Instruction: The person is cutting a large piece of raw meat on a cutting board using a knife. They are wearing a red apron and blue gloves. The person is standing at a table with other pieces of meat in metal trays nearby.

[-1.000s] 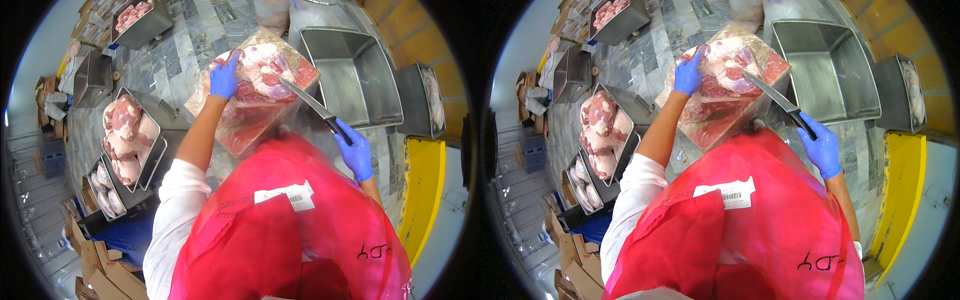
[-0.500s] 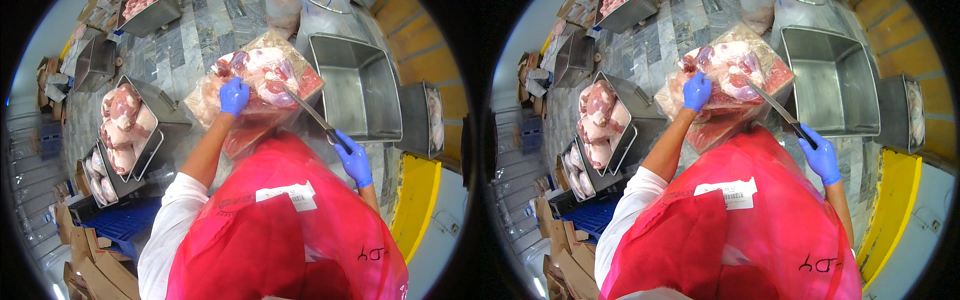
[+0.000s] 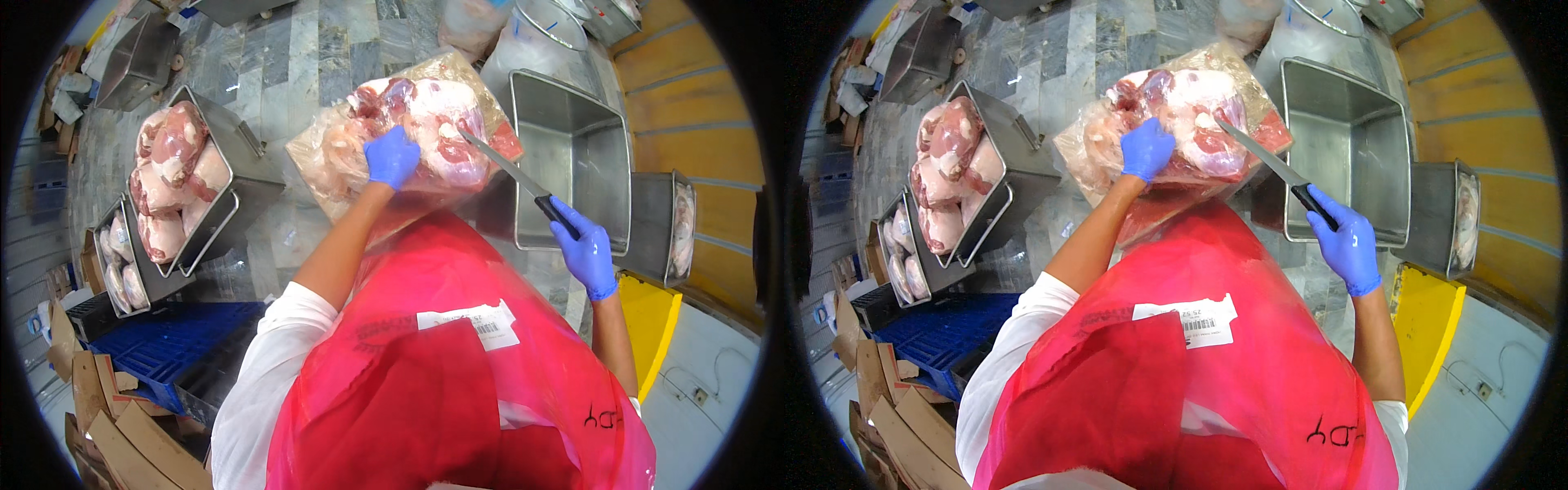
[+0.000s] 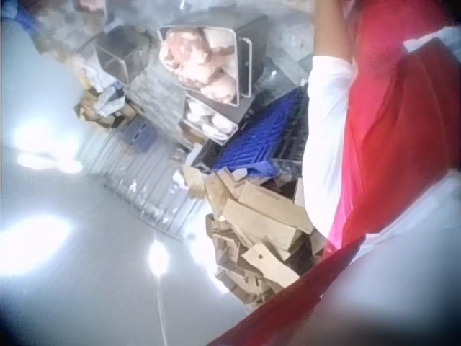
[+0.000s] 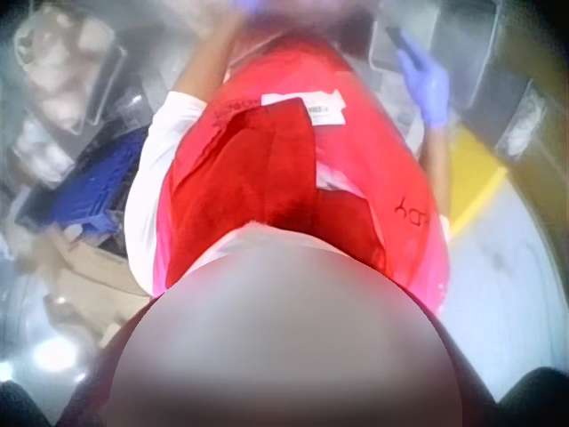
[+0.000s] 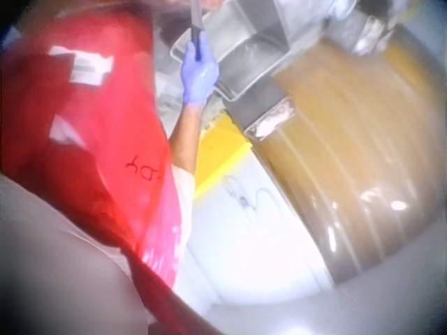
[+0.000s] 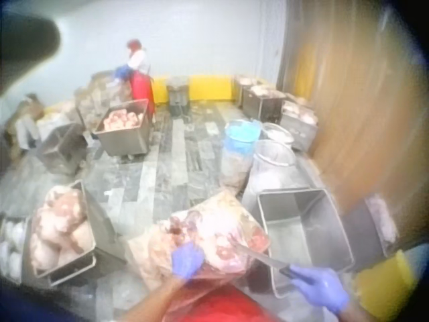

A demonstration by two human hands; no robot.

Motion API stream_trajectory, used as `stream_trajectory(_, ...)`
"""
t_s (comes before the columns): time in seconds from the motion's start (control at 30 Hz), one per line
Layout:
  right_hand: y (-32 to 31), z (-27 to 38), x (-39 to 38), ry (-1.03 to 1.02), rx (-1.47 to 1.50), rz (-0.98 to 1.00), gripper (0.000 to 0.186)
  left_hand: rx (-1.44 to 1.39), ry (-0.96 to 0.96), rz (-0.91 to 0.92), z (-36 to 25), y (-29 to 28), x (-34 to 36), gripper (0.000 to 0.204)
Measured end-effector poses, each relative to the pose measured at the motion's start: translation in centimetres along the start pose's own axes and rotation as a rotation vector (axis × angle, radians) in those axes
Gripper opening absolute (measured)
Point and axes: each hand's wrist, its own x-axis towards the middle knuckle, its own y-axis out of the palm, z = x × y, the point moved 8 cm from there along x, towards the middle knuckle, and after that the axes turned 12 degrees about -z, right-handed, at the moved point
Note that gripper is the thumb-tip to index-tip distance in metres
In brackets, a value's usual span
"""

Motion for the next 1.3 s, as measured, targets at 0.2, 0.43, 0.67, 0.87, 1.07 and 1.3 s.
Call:
stream_trajectory(0.2, 0.5, -0.6, 0.3, 0.097, 0.071, 0.05, 0.042, -0.468, -0.074, -0.129, 2.9, -0.9, 1.1, 0.005)
stream_trajectory(0.43, -0.1, 1.2, 0.3, 0.059, -0.004, 0.061, 0.041, -1.153, -0.666, -0.029, 5.8, 2.7, 3.1, 0.009)
stream_trajectory(0.67, -4.1, 8.3, 4.0, -0.259, -0.271, 0.004, 0.042, 0.013, 0.139, -0.251, 1.3, -2.0, -0.8, 0.015)
stream_trajectory(0.87, -0.2, 17.0, 9.4, -0.637, -0.561, 0.091, 0.034, 0.023, 0.203, -0.36, 1.1, -1.8, -0.7, 0.01)
stream_trajectory(1.07, 2.9, 23.8, 15.0, -0.883, -0.751, 0.281, 0.029, -0.096, 0.234, -0.41, 1.3, -2.2, -0.8, 0.009)
stream_trajectory(1.3, 6.7, 29.5, 20.2, -0.954, -0.795, 0.523, 0.023, -0.173, 0.272, -0.396, 1.2, -2.2, -1.2, 0.005)
